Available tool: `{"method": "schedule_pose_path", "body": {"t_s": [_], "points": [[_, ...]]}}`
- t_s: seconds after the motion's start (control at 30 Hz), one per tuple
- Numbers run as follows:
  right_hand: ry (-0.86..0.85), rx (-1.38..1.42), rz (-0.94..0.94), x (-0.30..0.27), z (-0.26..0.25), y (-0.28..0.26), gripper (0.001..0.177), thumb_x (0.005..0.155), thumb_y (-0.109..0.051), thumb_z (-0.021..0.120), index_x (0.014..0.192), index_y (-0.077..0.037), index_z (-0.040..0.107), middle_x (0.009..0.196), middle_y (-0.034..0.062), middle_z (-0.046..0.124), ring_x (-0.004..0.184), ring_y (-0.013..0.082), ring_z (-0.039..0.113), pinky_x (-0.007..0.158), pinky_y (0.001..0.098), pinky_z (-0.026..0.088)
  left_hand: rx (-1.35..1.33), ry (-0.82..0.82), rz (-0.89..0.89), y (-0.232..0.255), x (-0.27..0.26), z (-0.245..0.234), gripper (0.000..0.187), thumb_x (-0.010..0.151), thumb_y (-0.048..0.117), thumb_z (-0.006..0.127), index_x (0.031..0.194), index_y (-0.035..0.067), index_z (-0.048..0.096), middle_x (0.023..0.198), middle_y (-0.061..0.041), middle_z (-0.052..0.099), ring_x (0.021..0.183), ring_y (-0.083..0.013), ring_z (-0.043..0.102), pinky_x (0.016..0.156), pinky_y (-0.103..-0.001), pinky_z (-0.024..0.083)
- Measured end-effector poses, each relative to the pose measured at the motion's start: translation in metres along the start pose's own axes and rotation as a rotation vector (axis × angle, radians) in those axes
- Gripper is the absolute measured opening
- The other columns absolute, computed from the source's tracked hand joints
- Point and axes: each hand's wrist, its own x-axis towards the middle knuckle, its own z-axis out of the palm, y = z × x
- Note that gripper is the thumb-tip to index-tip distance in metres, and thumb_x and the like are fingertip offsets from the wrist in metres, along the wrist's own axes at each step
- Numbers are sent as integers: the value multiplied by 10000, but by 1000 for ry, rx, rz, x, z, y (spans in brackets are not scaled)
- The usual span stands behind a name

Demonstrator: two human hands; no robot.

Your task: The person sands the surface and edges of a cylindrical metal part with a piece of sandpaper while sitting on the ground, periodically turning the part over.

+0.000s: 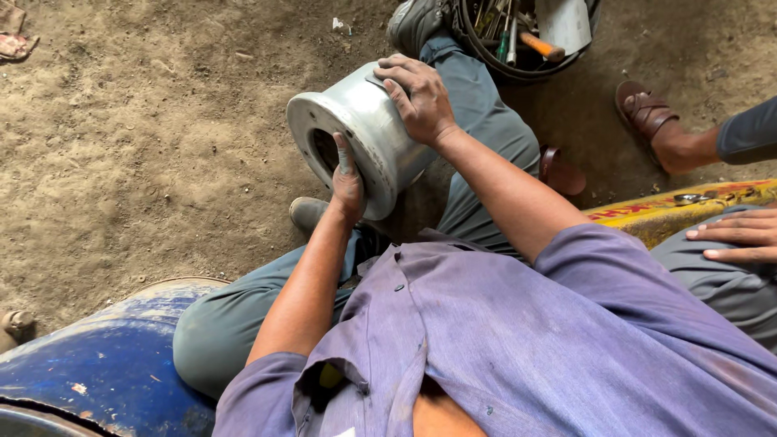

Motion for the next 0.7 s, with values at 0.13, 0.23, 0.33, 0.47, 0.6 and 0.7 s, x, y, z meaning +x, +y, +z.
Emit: {"method": "schedule_pose_path", "body": {"t_s": [0.13,0.23,0.33,0.47,0.6,0.7], "points": [[-6,2,5,0,-1,1,309,1054,-285,565,1219,-104,753,1350,85,693,1355,315,564,1152,463,383,30,-15,2,-1,1,-1,1127,814,864,427,1556,17,381,1520,-165,526,1353,-284,551,1144,-414,445],[-7,-7,16,-1,0,0,308,1061,-289,560,1222,-109,751,1351,77,693,1362,310,562,1158,467,378,33,-14,10,0,0,-1,1140,809,868,436,1556,8,374,1524,-181,518,1362,-301,545,1148,-430,446],[-4,-12,13,-1,-1,0,313,1067,-296,554,1225,-111,750,1354,74,690,1365,312,557,1158,471,372,47,6,14,-4,3,-3,1143,809,866,440,1555,3,370,1523,-186,517,1361,-309,544,1148,-437,446],[-17,-8,27,-2,-1,2,324,1066,-307,540,1223,-116,750,1357,71,689,1365,309,554,1156,469,361,68,-40,75,-24,12,-19,1087,856,835,433,1554,7,356,1520,-170,507,1367,-288,523,1157,-418,434],[-36,-9,49,0,5,12,328,1069,-319,529,1226,-130,746,1372,80,678,1367,301,540,1172,464,351,495,-88,416,-63,19,-47,914,1018,751,420,1401,-69,549,1359,-174,642,1248,-254,585,1086,-385,466],[-57,-147,-103,-12,18,19,372,1074,-273,490,1344,-109,687,1453,111,638,1408,300,522,1219,472,336,586,-10,374,-79,31,-59,841,1078,685,407,1171,-97,701,1039,-141,727,979,-216,620,901,-381,531]]}}
